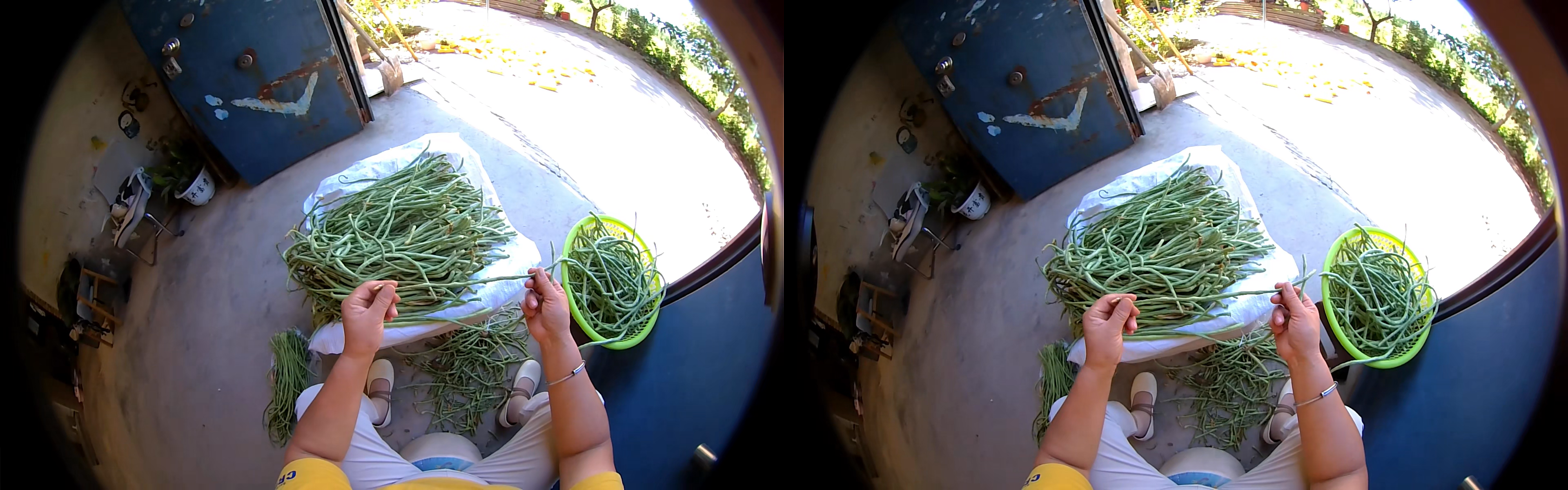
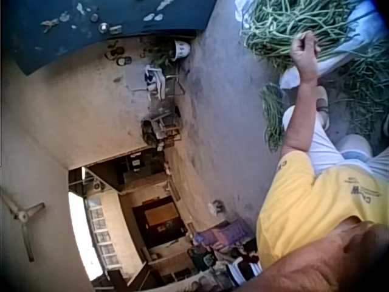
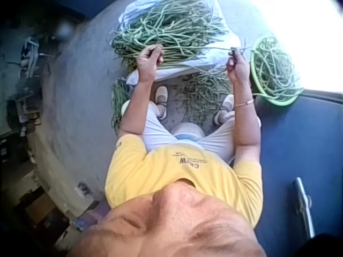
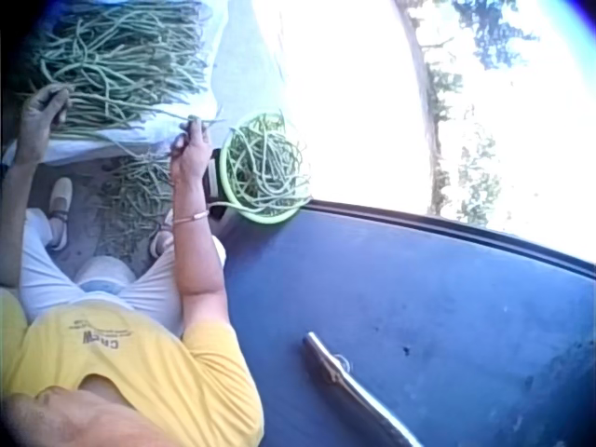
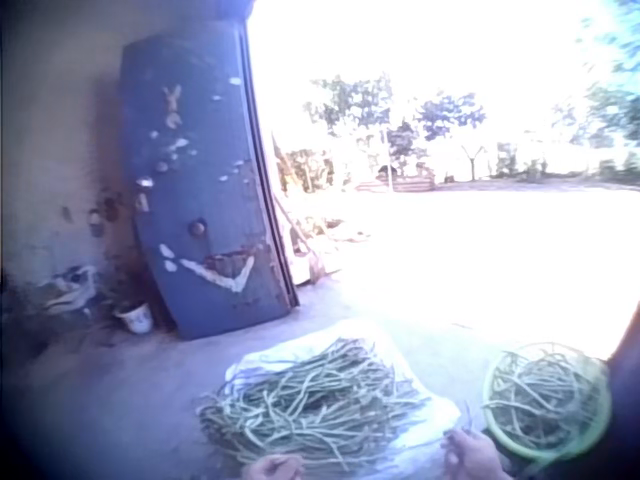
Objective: The person picks up a bundle of long beans from a pile on a white bag, aligns them by hand, and places them into a green basket. They then pick up individual beans, one by one, from the pile and place them into the same basket.
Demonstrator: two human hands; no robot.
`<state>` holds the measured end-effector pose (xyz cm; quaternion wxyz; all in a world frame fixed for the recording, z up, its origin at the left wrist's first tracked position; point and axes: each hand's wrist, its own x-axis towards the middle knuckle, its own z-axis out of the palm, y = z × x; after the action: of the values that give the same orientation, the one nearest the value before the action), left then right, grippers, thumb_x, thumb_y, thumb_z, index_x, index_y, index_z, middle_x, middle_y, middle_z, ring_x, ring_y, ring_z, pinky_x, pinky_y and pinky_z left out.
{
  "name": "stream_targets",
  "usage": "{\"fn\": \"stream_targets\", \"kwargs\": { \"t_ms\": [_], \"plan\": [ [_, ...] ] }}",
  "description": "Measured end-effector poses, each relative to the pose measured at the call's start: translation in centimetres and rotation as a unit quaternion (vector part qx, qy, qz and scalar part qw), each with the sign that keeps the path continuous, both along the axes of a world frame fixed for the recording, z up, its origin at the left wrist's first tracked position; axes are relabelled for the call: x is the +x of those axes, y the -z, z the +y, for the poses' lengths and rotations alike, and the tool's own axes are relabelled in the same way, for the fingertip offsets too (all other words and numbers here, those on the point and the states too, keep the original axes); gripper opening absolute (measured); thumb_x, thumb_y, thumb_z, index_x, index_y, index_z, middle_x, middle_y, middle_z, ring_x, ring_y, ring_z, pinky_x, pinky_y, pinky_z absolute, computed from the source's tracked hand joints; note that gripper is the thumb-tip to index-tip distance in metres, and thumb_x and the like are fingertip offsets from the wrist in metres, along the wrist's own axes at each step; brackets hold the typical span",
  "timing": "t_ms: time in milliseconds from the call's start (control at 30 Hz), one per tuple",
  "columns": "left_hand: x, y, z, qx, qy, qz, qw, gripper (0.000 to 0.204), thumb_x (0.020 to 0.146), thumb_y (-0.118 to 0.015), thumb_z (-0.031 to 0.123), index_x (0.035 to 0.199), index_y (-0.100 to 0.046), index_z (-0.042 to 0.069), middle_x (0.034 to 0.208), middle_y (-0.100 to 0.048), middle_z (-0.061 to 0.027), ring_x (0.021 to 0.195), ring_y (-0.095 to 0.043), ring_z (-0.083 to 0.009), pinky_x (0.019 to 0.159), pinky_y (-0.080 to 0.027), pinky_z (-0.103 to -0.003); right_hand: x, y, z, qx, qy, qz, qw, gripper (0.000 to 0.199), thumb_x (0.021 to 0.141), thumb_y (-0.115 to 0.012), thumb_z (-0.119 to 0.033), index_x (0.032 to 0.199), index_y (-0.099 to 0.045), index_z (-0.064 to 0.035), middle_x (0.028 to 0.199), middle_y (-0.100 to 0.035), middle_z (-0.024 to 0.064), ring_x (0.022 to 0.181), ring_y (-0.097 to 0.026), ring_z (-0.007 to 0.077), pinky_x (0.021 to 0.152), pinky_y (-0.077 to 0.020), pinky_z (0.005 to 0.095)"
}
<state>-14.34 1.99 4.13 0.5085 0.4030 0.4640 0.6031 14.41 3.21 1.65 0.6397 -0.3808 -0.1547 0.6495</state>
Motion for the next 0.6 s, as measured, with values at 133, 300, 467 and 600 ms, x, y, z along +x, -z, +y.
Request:
{"fn": "stream_targets", "kwargs": {
  "t_ms": [133, 300, 467, 600],
  "plan": [
    [0.2, 0.0, -0.2, -0.010, 0.014, -0.010, 1.000, 0.015, 0.086, -0.060, 0.015, 0.088, -0.061, 0.001, 0.070, -0.060, -0.0044, 0.053, -0.051, -0.0077, 0.046, -0.039, -0.019, 0.1, -0.3, 0.0, -0.007, 0.005, 0.005, 1.000, 0.016, 0.089, -0.055, -0.023, 0.088, -0.057, -0.0068, 0.069, -0.058, 0.0006, 0.044, -0.045, 0.0058, 0.037, -0.0312, 0.0191],
    [0.6, -0.1, 0.0, -0.042, 0.072, 0.000, 0.997, 0.010, 0.085, -0.059, 0.012, 0.087, -0.060, 0.002, 0.070, -0.059, -0.0037, 0.054, -0.052, -0.0076, 0.047, -0.040, -0.019, 0.6, -0.4, 0.2, -0.003, 0.006, 0.019, 1.000, 0.017, 0.089, -0.055, -0.024, 0.088, -0.056, -0.0074, 0.069, -0.058, 0.0014, 0.044, -0.046, 0.0067, 0.038, -0.0317, 0.0195],
    [1.1, 0.7, -0.4, -0.039, 0.099, 0.189, 0.976, 0.008, 0.082, -0.059, 0.006, 0.089, -0.059, 0.002, 0.073, -0.059, -0.0025, 0.059, -0.055, -0.0069, 0.051, -0.042, -0.019, 0.6, -0.6, 0.4, 0.005, 0.005, 0.021, 1.000, 0.017, 0.089, -0.055, -0.025, 0.088, -0.056, -0.0079, 0.072, -0.060, 0.0028, 0.044, -0.047, 0.0074, 0.040, -0.0330, 0.0198],
    [1.6, 1.5, -0.8, 0.043, 0.118, 0.395, 0.910, 0.015, 0.079, -0.056, 0.007, 0.091, -0.060, 0.000, 0.081, -0.061, -0.0097, 0.070, -0.059, -0.0201, 0.063, -0.046, -0.030, 0.9, -1.0, 0.4, 0.020, 0.006, -0.002, 1.000, 0.018, 0.089, -0.054, -0.026, 0.088, -0.056, -0.0085, 0.073, -0.060, 0.0033, 0.045, -0.048, 0.0070, 0.039, -0.0325, 0.0188]
  ]
}}
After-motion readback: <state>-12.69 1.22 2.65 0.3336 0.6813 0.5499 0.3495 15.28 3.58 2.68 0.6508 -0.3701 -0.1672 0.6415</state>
